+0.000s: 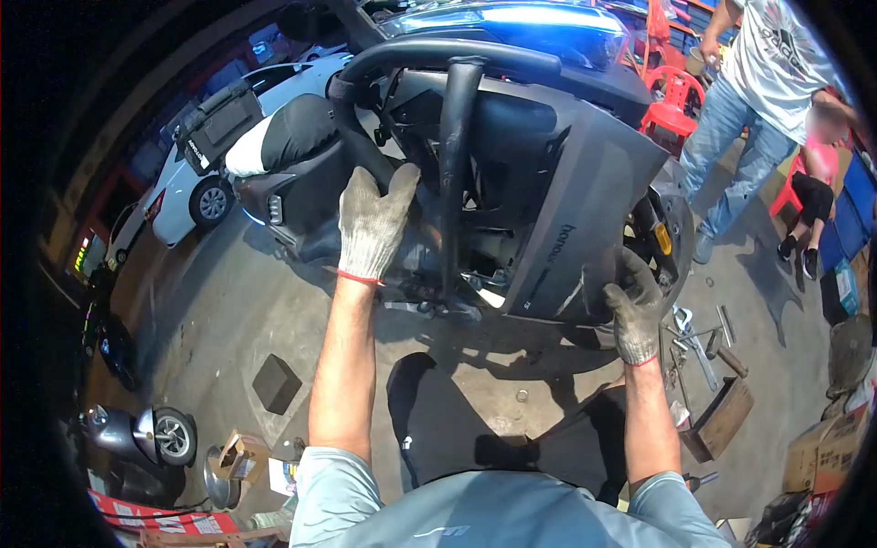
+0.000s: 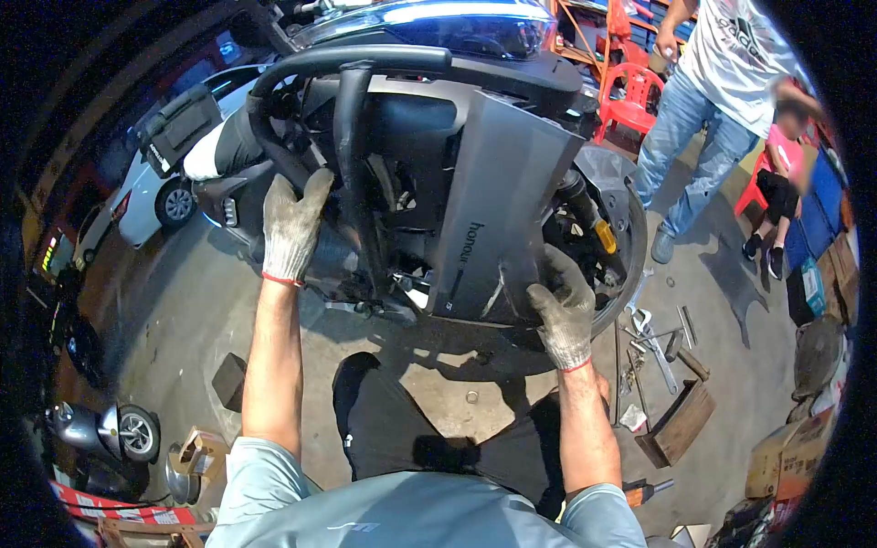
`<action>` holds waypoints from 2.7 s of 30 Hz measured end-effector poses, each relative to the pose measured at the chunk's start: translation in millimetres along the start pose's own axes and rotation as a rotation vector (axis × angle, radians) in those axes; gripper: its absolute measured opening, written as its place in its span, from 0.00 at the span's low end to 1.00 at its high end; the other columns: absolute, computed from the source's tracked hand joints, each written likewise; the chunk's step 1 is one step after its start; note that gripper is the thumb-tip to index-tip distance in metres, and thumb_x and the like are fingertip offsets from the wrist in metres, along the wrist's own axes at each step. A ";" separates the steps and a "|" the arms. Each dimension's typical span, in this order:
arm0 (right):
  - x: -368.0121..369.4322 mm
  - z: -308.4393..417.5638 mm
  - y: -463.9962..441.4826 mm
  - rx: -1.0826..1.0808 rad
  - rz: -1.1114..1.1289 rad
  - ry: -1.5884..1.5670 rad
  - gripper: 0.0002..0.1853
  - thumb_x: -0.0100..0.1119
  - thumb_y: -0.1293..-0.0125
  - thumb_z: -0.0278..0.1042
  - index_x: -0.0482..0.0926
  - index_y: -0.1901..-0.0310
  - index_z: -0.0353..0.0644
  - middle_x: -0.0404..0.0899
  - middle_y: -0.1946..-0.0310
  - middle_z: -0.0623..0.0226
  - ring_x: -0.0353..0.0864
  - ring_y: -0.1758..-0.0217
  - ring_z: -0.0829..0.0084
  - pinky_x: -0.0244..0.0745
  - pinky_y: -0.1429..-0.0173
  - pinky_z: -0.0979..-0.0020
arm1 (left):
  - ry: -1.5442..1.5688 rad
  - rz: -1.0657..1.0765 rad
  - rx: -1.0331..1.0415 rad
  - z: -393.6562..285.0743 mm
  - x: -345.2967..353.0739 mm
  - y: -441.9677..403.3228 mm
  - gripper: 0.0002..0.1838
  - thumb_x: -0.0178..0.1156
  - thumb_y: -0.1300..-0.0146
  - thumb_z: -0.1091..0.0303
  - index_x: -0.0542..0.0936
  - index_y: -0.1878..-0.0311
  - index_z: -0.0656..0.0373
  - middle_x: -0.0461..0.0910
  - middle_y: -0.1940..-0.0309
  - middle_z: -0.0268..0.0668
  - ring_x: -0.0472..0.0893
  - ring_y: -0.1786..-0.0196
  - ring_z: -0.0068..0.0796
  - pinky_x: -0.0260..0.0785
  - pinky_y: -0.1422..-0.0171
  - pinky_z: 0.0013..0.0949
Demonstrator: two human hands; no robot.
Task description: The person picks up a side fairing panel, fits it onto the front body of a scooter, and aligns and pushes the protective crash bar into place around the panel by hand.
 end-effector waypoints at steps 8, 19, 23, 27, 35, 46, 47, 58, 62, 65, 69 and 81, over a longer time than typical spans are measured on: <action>-20.1 2.9 11.0 0.041 -0.050 0.033 0.34 0.68 0.42 0.31 0.64 0.36 0.29 0.74 0.43 0.59 0.75 0.44 0.70 0.68 0.38 0.70 | 0.312 -0.019 0.000 8.7 -7.0 23.6 0.21 0.65 0.41 0.56 0.76 0.58 0.66 0.79 0.66 0.46 0.78 0.63 0.33 0.70 0.55 0.35; -65.1 -7.7 60.6 0.058 -0.191 -0.142 0.32 0.64 0.38 0.34 0.62 0.35 0.36 0.70 0.41 0.63 0.70 0.39 0.68 0.63 0.33 0.65 | 0.870 0.378 -0.468 46.2 53.1 204.0 0.19 0.54 0.36 0.70 0.68 0.44 0.67 0.77 0.51 0.46 0.79 0.51 0.31 0.72 0.46 0.32; -50.8 -11.2 78.7 0.143 -0.234 -0.199 0.31 0.57 0.34 0.30 0.58 0.32 0.39 0.66 0.37 0.64 0.66 0.35 0.67 0.61 0.31 0.62 | 1.270 0.632 -0.610 60.0 99.5 262.6 0.34 0.61 0.40 0.74 0.57 0.33 0.68 0.69 0.43 0.48 0.74 0.42 0.36 0.68 0.37 0.36; -70.9 -47.7 95.8 0.186 -0.275 -0.251 0.28 0.54 0.32 0.33 0.60 0.32 0.41 0.67 0.37 0.62 0.66 0.35 0.64 0.62 0.30 0.59 | 1.343 0.756 -0.687 57.0 111.4 276.6 0.34 0.61 0.42 0.78 0.57 0.33 0.69 0.71 0.49 0.41 0.75 0.47 0.28 0.71 0.42 0.30; -63.1 -47.1 113.2 0.316 -0.342 -0.074 0.26 0.51 0.34 0.30 0.63 0.34 0.41 0.69 0.39 0.63 0.67 0.36 0.65 0.59 0.28 0.59 | 0.848 0.743 -0.520 36.8 100.9 244.2 0.07 0.60 0.41 0.72 0.72 0.64 0.62 0.68 0.75 0.26 0.67 0.72 0.14 0.62 0.69 0.23; -24.5 -15.4 110.2 0.291 -0.367 -0.318 0.23 0.61 0.42 0.28 0.70 0.45 0.33 0.74 0.61 0.68 0.75 0.56 0.75 0.75 0.50 0.69 | 1.694 0.670 -0.934 83.6 138.8 286.0 0.25 0.59 0.34 0.64 0.67 0.36 0.62 0.74 0.43 0.40 0.77 0.44 0.34 0.72 0.41 0.36; -25.9 -12.8 109.6 0.272 -0.321 -0.090 0.22 0.61 0.42 0.28 0.70 0.46 0.32 0.74 0.64 0.70 0.73 0.61 0.79 0.73 0.55 0.74 | 1.725 0.657 -1.002 80.2 134.8 282.7 0.26 0.60 0.35 0.63 0.67 0.36 0.63 0.74 0.42 0.41 0.76 0.42 0.37 0.71 0.38 0.38; -45.7 -12.7 114.2 0.293 -0.429 -0.180 0.21 0.57 0.39 0.34 0.73 0.45 0.36 0.78 0.59 0.70 0.76 0.60 0.80 0.69 0.63 0.80 | 1.834 0.740 -0.958 41.1 99.8 249.0 0.24 0.59 0.33 0.64 0.68 0.39 0.65 0.77 0.48 0.39 0.78 0.46 0.31 0.70 0.38 0.33; -86.4 -23.3 116.6 0.389 -0.508 -0.437 0.24 0.63 0.40 0.37 0.72 0.43 0.41 0.77 0.50 0.68 0.75 0.47 0.67 0.71 0.43 0.61 | 1.551 0.528 -0.962 83.5 111.3 269.7 0.24 0.58 0.33 0.64 0.67 0.39 0.67 0.77 0.51 0.36 0.77 0.48 0.27 0.68 0.38 0.30; -139.0 -27.7 121.7 0.406 -0.558 -0.226 0.23 0.61 0.37 0.40 0.73 0.42 0.40 0.76 0.48 0.62 0.75 0.45 0.63 0.71 0.40 0.58 | 1.368 0.782 -0.743 71.0 94.1 248.2 0.27 0.59 0.33 0.59 0.68 0.40 0.68 0.77 0.50 0.40 0.78 0.50 0.28 0.72 0.44 0.31; -155.5 -11.6 116.5 0.190 -0.616 0.548 0.23 0.55 0.32 0.42 0.73 0.40 0.37 0.77 0.47 0.63 0.74 0.48 0.71 0.66 0.43 0.69 | 1.181 0.947 -0.639 54.6 70.7 223.9 0.23 0.58 0.34 0.58 0.73 0.44 0.68 0.78 0.58 0.34 0.75 0.58 0.20 0.68 0.53 0.25; 2.4 27.7 81.0 0.319 0.604 0.886 0.15 0.66 0.51 0.29 0.81 0.60 0.34 0.83 0.68 0.60 0.81 0.65 0.69 0.73 0.60 0.69 | 0.904 1.129 -0.207 19.3 67.5 185.4 0.18 0.55 0.35 0.64 0.77 0.47 0.65 0.81 0.58 0.39 0.76 0.54 0.22 0.68 0.48 0.28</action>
Point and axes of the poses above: each hand's wrist, its own y-axis away from the middle knuckle, its own x-axis out of the palm, z = x × y, the point moved 3 cm from there along -y, towards the middle knuckle
